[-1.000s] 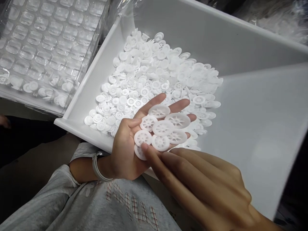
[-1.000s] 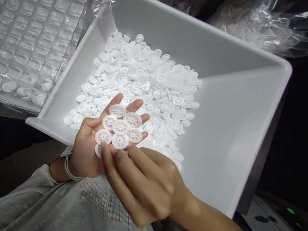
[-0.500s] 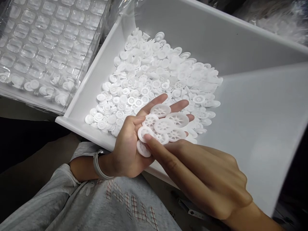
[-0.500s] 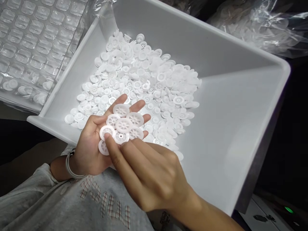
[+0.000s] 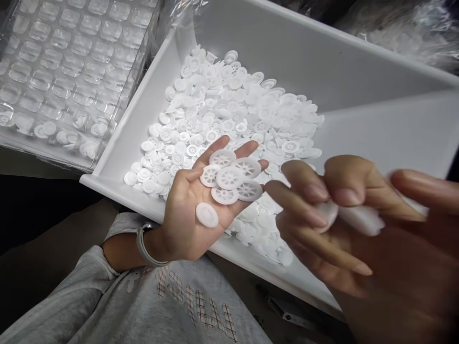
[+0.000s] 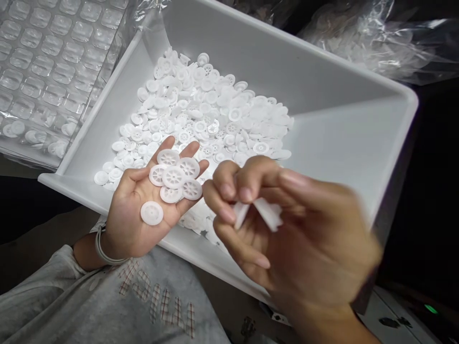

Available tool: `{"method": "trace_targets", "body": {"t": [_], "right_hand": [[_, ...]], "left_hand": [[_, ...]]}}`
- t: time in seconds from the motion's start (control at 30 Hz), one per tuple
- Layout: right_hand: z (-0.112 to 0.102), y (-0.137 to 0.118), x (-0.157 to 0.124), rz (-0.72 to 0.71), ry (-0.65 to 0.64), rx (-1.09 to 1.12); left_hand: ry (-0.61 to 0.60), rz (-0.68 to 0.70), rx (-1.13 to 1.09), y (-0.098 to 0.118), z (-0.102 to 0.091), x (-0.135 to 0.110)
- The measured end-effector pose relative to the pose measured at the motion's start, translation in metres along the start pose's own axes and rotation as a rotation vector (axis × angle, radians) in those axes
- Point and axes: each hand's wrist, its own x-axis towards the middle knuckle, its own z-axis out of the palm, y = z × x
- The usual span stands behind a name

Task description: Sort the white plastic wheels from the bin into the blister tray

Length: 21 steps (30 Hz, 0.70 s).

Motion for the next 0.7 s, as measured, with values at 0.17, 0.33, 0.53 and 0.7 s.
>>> {"method": "trace_targets", "body": {"t": [0.17, 0.33, 0.53, 0.7], "right_hand": [[0.019, -0.005, -0.013, -0.089, -0.067, -0.091], [0.031, -0.001, -0.032, -0.507, -0.073, -0.517], [0.034, -0.005, -0.029, -0.615, -0.124, -0.592], [0.037, -0.004, -0.028, -0.698, -0.014, -0.714]], "left_hand": [[-0.001, -0.001, -0.006, -0.001, 0.0, 0.0], [0.007, -0.008, -0.004, 0.0, 0.001, 0.0], [-0.036, -0.02, 0.003, 0.001, 0.001, -0.001], [-0.051, -0.035, 0.047, 0.003, -0.001, -0.002]]}}
